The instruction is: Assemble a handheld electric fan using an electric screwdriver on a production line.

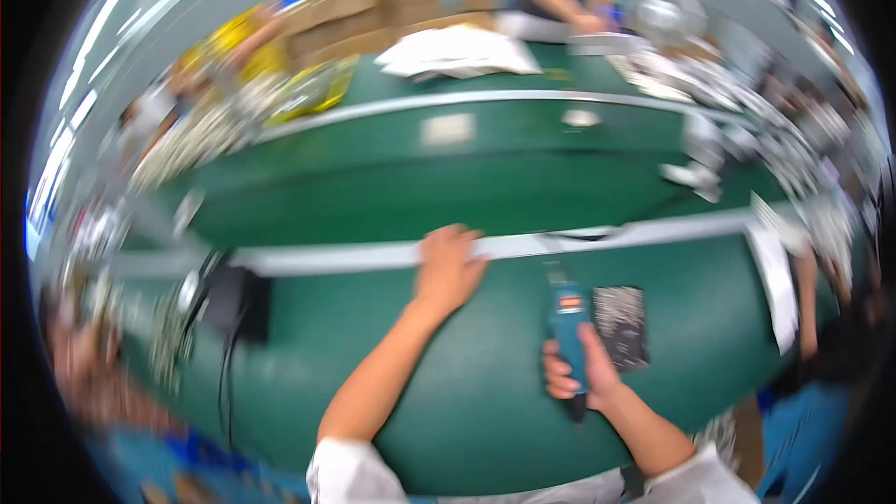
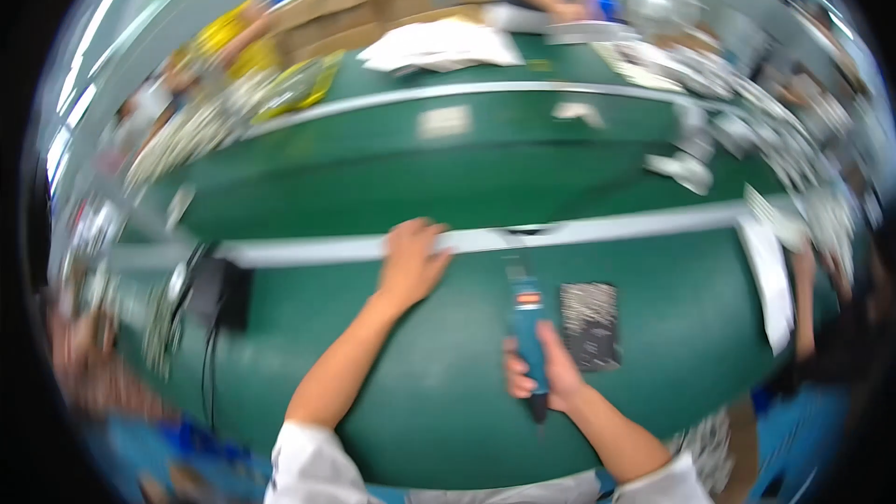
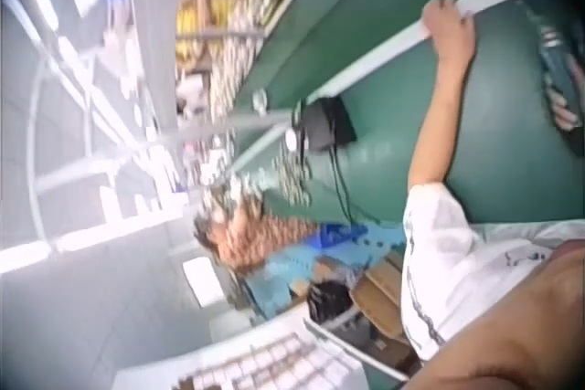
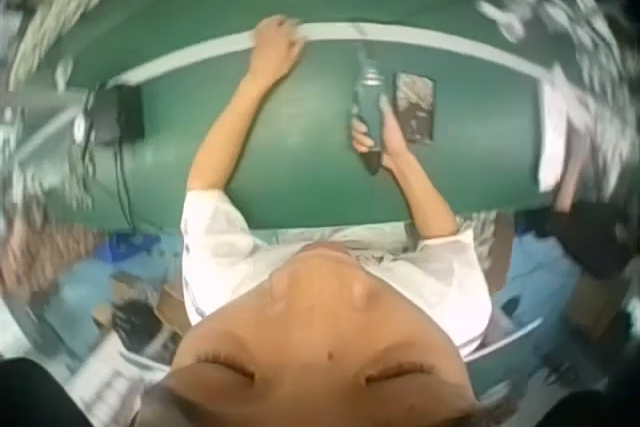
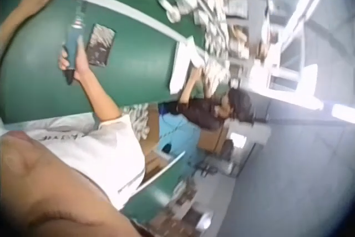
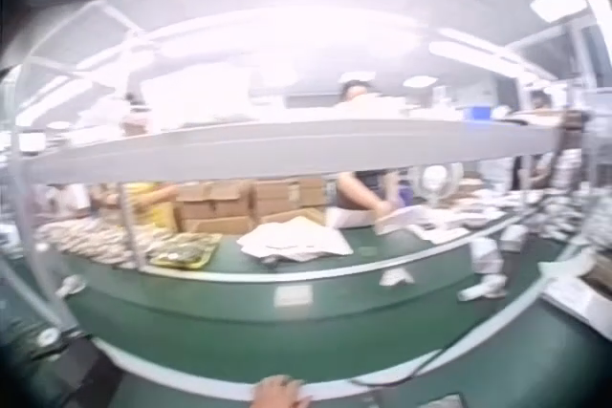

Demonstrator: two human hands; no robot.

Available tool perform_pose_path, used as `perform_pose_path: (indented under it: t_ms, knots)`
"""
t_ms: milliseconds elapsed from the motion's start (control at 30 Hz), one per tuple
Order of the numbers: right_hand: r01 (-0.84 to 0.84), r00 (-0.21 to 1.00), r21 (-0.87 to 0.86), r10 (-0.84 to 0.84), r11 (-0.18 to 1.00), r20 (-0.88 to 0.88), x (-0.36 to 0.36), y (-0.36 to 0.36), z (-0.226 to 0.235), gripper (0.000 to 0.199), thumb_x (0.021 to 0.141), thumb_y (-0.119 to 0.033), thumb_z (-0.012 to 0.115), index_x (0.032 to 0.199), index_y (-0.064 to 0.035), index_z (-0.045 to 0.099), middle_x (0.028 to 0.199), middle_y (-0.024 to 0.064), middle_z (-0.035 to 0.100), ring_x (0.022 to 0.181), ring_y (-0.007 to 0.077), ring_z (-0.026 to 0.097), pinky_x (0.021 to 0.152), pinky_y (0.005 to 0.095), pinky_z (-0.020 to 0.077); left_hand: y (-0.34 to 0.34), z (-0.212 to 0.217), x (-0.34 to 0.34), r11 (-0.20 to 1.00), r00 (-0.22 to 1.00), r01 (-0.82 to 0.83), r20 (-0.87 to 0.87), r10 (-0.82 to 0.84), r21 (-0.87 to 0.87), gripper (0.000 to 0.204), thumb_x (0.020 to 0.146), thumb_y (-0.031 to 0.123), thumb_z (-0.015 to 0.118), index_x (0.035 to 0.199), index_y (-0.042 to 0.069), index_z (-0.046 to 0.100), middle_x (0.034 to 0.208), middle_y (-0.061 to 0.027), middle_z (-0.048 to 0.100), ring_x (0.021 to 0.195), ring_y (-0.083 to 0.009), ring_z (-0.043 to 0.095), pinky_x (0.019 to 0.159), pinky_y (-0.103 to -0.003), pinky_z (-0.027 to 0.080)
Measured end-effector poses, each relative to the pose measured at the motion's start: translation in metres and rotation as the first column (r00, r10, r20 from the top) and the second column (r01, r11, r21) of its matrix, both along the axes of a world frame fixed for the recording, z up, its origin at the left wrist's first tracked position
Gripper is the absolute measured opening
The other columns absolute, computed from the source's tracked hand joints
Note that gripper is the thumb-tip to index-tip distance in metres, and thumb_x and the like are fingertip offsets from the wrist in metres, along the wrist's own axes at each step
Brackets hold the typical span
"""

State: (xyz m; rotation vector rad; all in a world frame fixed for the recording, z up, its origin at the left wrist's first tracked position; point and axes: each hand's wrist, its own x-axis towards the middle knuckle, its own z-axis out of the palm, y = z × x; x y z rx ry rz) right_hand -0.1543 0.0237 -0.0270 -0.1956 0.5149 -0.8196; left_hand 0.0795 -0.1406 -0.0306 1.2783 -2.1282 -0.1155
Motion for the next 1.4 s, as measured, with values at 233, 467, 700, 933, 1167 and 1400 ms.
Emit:
perform_pose_path:
  t_ms: [233,467,700,933,1167,1400]
  knots:
    - [-0.100,0.995,-0.114,0.099,0.988,-0.014,0.006,-0.001,0.004,0.057,0.096,-0.061,0.025,0.104,-0.0093,0.049,0.073,0.0011,0.048,0.053,0.0117,0.048,0.050,0.0283,0.0420,0.010,0.000,0.011,1.000,0.997,-0.008,0.082,0.010,-0.021,0.032,0.083,0.019,0.063,0.112,0.006,0.057,0.112,-0.0145,0.051,0.110,-0.0325,0.046,0.096,-0.044,0.033]
    - [0.037,0.995,-0.297,-0.062,0.954,-0.075,0.015,0.004,0.002,0.057,0.099,-0.054,0.019,0.107,-0.0066,0.050,0.081,0.0042,0.052,0.071,0.0154,0.055,0.069,0.0317,0.0488,0.008,-0.002,0.011,1.000,0.997,-0.013,0.071,0.011,0.024,0.032,0.085,0.021,0.062,0.112,0.005,0.056,0.110,-0.0136,0.050,0.109,-0.0311,0.044,0.097,-0.044,0.031]
    - [0.037,0.986,-0.344,-0.089,0.938,-0.138,0.017,-0.001,-0.006,0.055,0.100,-0.051,0.023,0.106,-0.0049,0.051,0.088,0.0039,0.051,0.077,0.0152,0.055,0.077,0.0340,0.0503,0.002,-0.013,0.014,0.999,0.998,-0.030,0.061,0.028,0.031,0.032,0.084,0.025,0.063,0.111,0.008,0.058,0.111,-0.0120,0.051,0.110,-0.0305,0.044,0.095,-0.044,0.032]
    - [0.086,0.981,-0.353,-0.141,0.932,-0.132,0.010,-0.001,-0.004,0.055,0.098,-0.055,0.031,0.107,-0.0055,0.054,0.081,0.0006,0.050,0.071,0.0124,0.055,0.071,0.0311,0.0518,-0.011,-0.023,0.013,0.999,0.995,-0.042,-0.087,0.044,0.029,0.023,0.083,0.021,0.063,0.100,0.005,0.062,0.104,-0.0119,0.058,0.101,-0.0298,0.051,0.089,-0.043,0.040]
    - [0.067,0.991,-0.329,-0.101,0.942,-0.087,0.018,-0.003,-0.009,0.050,0.096,-0.052,0.040,0.108,-0.0053,0.055,0.083,0.0000,0.054,0.074,0.0109,0.056,0.072,0.0280,0.0516,-0.018,-0.037,0.036,0.988,0.827,-0.105,-0.543,0.149,0.113,0.015,0.088,0.012,0.059,0.097,0.000,0.062,0.093,-0.0075,0.062,0.084,-0.0171,0.059,0.077,-0.029,0.048]
    - [0.028,0.972,-0.287,-0.094,0.958,-0.216,0.023,-0.007,-0.010,0.052,0.097,-0.050,0.041,0.113,-0.0030,0.054,0.087,0.0036,0.057,0.080,0.0146,0.059,0.078,0.0311,0.0516,0.076,-0.024,0.074,0.951,0.578,0.050,-0.785,0.223,0.306,0.019,0.084,-0.002,0.046,0.094,0.000,0.062,0.076,-0.0042,0.061,0.072,-0.0121,0.058,0.070,-0.024,0.047]
